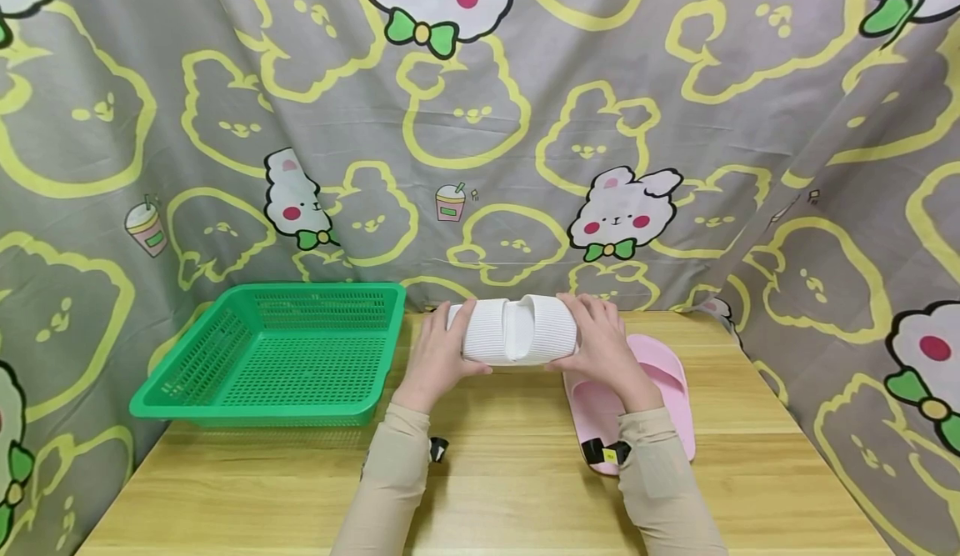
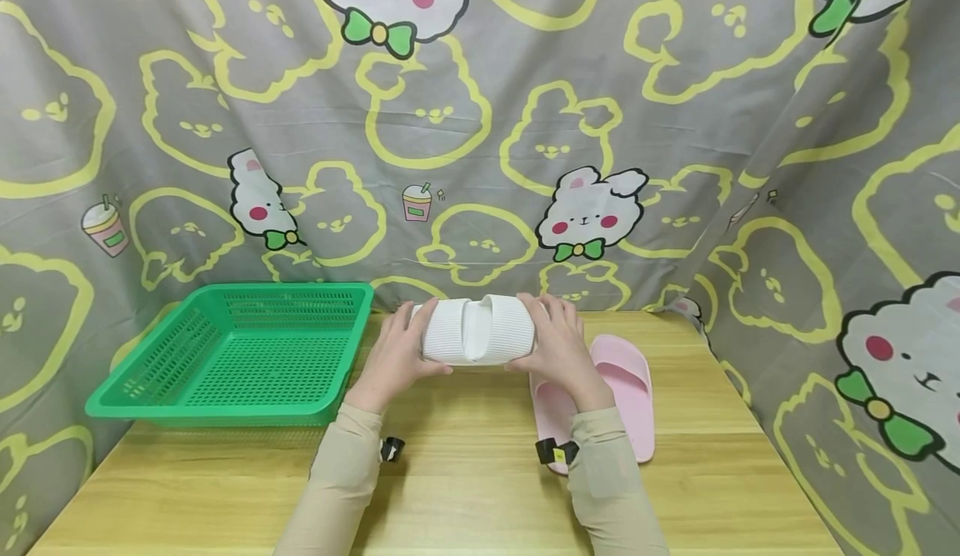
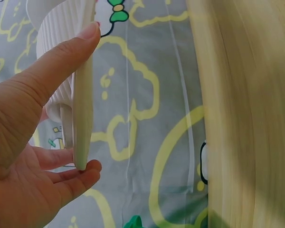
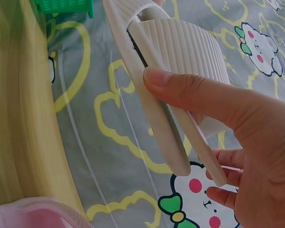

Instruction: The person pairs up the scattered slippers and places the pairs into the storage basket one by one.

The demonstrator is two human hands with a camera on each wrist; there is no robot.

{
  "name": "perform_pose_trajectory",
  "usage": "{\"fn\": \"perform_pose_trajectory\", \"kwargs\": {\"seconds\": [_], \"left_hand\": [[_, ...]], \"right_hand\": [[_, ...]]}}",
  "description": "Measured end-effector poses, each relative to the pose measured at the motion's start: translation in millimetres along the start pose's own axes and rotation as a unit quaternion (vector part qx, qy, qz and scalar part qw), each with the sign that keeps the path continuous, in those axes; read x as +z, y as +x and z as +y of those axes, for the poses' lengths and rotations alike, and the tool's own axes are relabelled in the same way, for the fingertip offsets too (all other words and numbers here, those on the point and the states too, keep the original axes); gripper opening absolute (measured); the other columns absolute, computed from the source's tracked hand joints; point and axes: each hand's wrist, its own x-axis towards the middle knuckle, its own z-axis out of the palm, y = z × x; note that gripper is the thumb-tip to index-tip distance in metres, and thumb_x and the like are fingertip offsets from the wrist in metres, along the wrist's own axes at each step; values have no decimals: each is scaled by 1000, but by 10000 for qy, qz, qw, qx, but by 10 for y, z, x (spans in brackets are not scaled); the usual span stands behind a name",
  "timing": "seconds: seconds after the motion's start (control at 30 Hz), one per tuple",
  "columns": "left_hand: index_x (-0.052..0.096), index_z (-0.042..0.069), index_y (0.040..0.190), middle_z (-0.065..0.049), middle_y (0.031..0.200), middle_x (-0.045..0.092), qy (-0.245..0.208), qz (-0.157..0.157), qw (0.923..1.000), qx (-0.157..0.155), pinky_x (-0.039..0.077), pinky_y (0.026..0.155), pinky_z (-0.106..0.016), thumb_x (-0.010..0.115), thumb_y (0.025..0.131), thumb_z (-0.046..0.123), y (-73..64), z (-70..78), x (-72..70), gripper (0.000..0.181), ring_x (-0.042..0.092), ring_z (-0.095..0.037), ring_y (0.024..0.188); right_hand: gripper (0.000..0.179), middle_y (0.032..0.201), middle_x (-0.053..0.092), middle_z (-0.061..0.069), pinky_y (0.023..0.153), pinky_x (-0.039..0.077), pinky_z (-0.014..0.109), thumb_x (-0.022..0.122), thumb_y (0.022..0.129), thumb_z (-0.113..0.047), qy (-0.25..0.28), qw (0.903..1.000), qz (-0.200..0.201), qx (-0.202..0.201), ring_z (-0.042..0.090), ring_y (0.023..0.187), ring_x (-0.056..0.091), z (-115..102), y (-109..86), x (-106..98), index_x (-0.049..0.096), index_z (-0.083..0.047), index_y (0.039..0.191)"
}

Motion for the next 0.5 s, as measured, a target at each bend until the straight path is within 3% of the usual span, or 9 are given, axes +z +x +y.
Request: {"fn": "perform_pose_trajectory", "kwargs": {"seconds": [0.5], "left_hand": [[30, 24, 139, -19, 133, 38, -139, -150, 9998, -85, 42, 92, -49, 82, 49, 51, 1, 34, 6, 108, 39, -37, 117]], "right_hand": [[106, 127, 39, 12, 95, 23, 54, 86, 41, -45, 9, 10000, 33, -83, 33, 114, 29, 12, -4, -10, 36, -27, 133]]}}
